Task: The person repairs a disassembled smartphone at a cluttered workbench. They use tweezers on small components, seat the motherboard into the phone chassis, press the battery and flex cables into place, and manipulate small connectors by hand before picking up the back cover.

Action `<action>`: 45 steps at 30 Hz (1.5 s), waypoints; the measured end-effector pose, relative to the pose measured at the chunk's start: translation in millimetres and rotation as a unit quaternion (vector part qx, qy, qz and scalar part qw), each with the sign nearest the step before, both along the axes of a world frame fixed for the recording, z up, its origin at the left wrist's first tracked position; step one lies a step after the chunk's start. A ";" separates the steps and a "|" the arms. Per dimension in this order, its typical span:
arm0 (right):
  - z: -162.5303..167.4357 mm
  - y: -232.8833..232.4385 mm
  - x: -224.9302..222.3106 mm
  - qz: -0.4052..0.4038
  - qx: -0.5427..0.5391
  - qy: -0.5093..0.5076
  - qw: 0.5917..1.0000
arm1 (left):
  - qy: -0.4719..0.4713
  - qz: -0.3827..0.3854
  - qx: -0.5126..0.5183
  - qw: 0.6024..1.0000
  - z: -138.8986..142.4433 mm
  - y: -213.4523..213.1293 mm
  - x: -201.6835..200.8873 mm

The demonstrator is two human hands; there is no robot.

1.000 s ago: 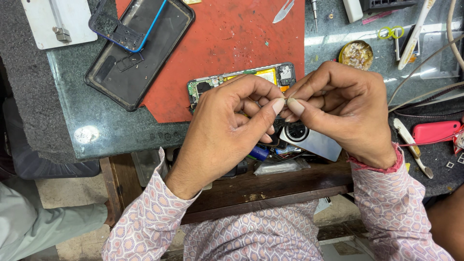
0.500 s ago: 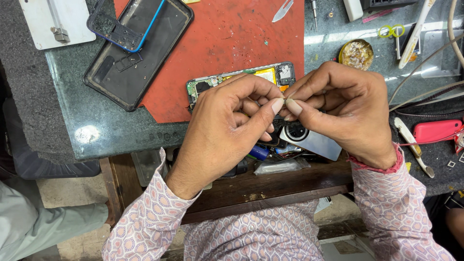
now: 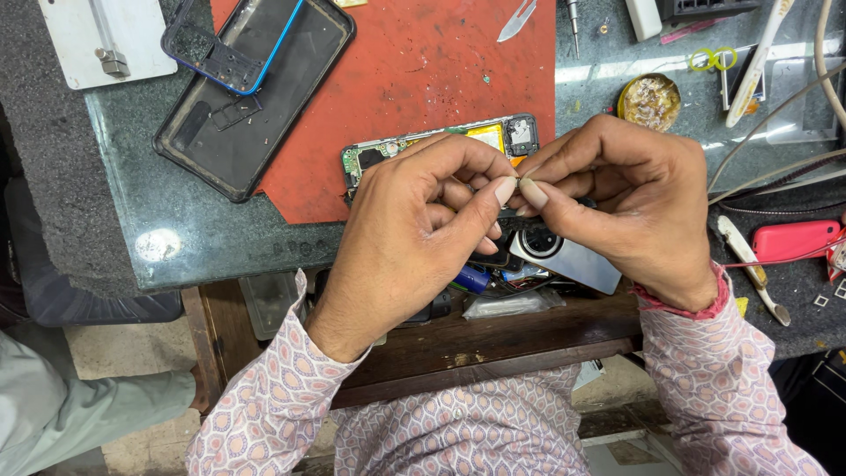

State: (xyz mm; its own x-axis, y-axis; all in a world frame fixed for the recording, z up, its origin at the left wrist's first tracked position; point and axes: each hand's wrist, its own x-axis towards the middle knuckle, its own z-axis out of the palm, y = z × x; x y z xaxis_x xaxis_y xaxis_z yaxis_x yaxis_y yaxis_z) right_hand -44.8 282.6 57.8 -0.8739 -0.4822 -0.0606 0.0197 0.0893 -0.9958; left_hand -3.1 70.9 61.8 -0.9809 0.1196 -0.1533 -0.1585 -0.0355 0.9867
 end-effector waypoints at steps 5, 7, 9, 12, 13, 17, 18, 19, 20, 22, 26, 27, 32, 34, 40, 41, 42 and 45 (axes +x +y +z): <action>-1.2 -1.2 1.2 -0.003 0.004 0.010 1.000 | 0.003 0.002 0.002 1.000 -1.2 0.1 0.0; -1.5 -1.4 0.8 0.000 0.001 0.011 1.000 | 0.001 0.000 0.003 1.000 -1.6 -0.4 0.0; -0.6 -0.3 0.0 0.003 0.001 0.013 1.000 | -0.004 -0.006 0.010 1.000 -2.0 -0.8 0.2; 0.3 -0.2 0.7 -0.003 -0.014 0.006 1.000 | -0.016 -0.002 0.043 0.999 -2.6 -0.9 0.9; 0.6 -0.4 0.7 -0.006 -0.011 0.006 1.000 | -0.019 -0.002 0.045 0.999 -3.0 -0.8 0.5; 1.2 -1.7 2.1 -0.012 -0.001 0.008 1.000 | -0.016 -0.006 0.045 0.999 -3.9 -2.1 0.9; 1.1 -2.1 2.5 -0.014 0.002 0.008 1.000 | -0.010 -0.008 0.044 0.999 -4.0 -2.6 1.0; 1.0 -2.5 2.7 -0.014 0.001 0.007 1.000 | -0.011 -0.007 0.041 0.999 -4.0 -2.6 1.4; 0.9 -2.5 3.1 -0.014 0.000 0.006 1.000 | -0.011 -0.007 0.039 0.999 -3.9 -2.2 2.0; 0.5 -2.8 2.4 -0.016 0.000 0.005 1.000 | -0.010 -0.007 0.031 0.999 -3.9 -2.3 1.3; 0.2 -2.6 2.5 -0.018 -0.001 0.006 1.000 | -0.003 -0.005 0.018 1.000 -3.5 -1.9 0.9; 0.1 -2.7 2.8 -0.018 -0.003 0.007 1.000 | -0.001 -0.004 0.016 1.000 -3.3 -1.7 1.1; 0.2 -2.2 3.6 -0.019 0.006 0.012 1.000 | 0.020 -0.004 0.006 1.000 -2.3 -1.8 2.5; -0.1 -2.2 3.3 -0.019 0.002 0.009 1.000 | 0.026 -0.004 0.001 1.000 -2.1 -1.8 2.4; -2.0 -2.4 3.0 -0.016 -0.005 0.011 1.000 | 0.038 0.002 -0.026 0.999 -1.4 -1.0 3.5; -2.2 -2.5 2.6 -0.015 -0.004 0.013 1.000 | 0.039 0.002 -0.027 0.999 -1.3 -1.2 3.2; -2.4 -2.5 2.5 -0.015 -0.003 0.014 1.000 | 0.039 0.002 -0.028 0.999 -1.3 -1.3 3.3; -2.4 -2.4 2.1 -0.013 0.001 0.021 1.000 | 0.053 0.005 -0.026 0.998 -1.2 -1.1 3.5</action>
